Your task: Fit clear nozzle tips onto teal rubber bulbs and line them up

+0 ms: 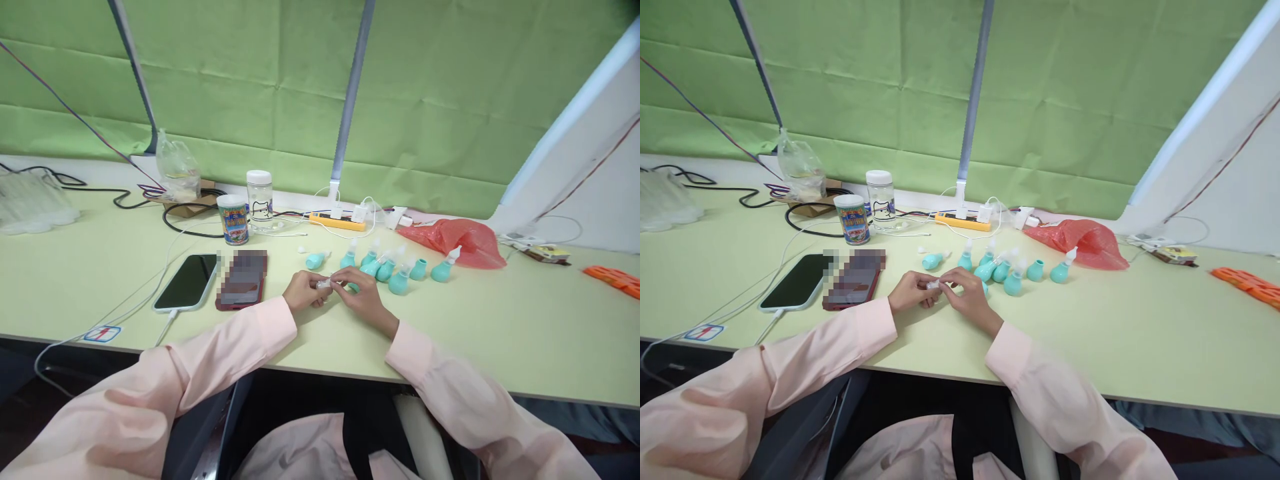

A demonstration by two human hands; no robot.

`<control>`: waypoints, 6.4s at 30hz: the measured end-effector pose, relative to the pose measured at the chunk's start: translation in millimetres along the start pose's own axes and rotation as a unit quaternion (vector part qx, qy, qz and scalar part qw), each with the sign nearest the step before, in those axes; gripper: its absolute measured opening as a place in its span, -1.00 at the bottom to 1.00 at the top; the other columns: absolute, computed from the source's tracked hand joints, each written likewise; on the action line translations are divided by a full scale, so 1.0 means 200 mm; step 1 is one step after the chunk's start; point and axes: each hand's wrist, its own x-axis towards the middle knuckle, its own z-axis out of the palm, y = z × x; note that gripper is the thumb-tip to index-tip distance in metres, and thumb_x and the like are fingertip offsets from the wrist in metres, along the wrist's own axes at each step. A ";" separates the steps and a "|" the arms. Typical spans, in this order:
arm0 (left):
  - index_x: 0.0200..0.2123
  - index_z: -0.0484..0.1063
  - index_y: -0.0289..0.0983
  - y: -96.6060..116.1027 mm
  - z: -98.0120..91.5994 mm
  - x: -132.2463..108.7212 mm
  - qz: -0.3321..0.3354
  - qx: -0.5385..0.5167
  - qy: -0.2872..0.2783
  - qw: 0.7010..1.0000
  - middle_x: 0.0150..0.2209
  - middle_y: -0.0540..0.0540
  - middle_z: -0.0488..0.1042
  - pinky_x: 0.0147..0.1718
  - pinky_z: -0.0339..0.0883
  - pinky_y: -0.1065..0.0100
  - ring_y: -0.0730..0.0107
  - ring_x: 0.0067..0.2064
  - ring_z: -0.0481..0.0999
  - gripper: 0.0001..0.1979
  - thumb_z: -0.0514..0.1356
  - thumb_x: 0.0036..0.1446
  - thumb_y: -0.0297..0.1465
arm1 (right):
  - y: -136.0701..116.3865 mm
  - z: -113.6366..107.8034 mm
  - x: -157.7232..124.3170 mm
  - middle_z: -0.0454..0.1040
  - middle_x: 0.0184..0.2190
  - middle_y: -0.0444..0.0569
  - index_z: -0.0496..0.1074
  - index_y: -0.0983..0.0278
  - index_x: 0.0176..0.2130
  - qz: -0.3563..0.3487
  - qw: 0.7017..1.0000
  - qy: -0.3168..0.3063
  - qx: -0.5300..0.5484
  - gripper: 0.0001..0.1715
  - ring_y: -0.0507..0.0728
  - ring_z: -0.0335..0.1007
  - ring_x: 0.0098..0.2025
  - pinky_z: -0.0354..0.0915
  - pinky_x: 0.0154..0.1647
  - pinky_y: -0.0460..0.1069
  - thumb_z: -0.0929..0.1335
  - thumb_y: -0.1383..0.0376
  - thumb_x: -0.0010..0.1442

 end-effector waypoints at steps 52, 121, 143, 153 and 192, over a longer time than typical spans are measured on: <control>-0.43 0.41 -0.47 0.03 -0.04 0.00 -0.071 -0.191 -0.007 0.979 -0.60 -0.15 0.44 -0.55 0.28 0.41 0.42 -0.58 0.42 -0.74 0.26 -0.29 -0.45 | -0.02 0.00 -0.01 0.32 -0.31 -0.05 0.38 0.18 -0.25 0.088 0.991 -0.049 0.085 -0.73 0.02 0.28 -0.34 0.32 -0.47 -0.09 0.27 0.35 -0.03; -0.53 0.25 -0.34 0.03 -0.05 0.01 -0.058 -0.229 0.103 0.966 -0.40 -0.10 0.43 -0.43 0.28 0.44 0.44 -0.35 0.42 -0.73 0.28 -0.36 -0.49 | -0.06 -0.11 -0.02 0.33 -0.42 -0.06 0.28 0.23 -0.23 0.023 0.999 -0.039 -0.022 -0.71 0.01 0.24 -0.49 0.28 -0.48 -0.06 0.28 0.25 -0.04; -0.39 0.36 -0.29 0.08 0.05 -0.08 0.152 0.056 0.130 0.978 -0.29 -0.14 0.32 -0.44 0.27 0.40 0.37 -0.31 0.33 -0.80 0.14 -0.14 -0.33 | -0.03 0.00 -0.04 0.34 -0.57 -0.12 0.34 0.28 -0.42 0.197 0.971 -0.050 0.130 -0.71 0.01 0.26 -0.53 0.20 -0.50 -0.09 0.21 0.12 0.02; -0.24 0.20 -0.30 0.14 0.14 -0.21 0.312 0.421 -0.165 0.835 -0.17 -0.21 0.21 -0.19 0.05 0.17 0.13 -0.16 0.17 -0.53 0.15 -0.37 -0.40 | -0.02 -0.03 -0.01 0.28 -0.63 -0.15 0.29 0.29 -0.48 0.227 0.963 0.067 0.130 -0.72 -0.02 0.23 -0.58 0.19 -0.54 -0.11 0.23 0.11 -0.01; -0.40 0.40 -0.35 0.05 0.01 -0.08 0.174 0.313 0.088 0.930 -0.49 -0.06 0.43 -0.45 0.20 0.45 0.47 -0.48 0.36 -0.70 0.15 -0.18 -0.25 | -0.03 -0.07 -0.01 -0.09 -0.80 -0.34 0.11 0.27 -0.53 0.290 0.882 -0.148 0.340 -0.72 -0.15 -0.24 -0.77 -0.26 -0.75 -0.18 0.25 0.13 0.01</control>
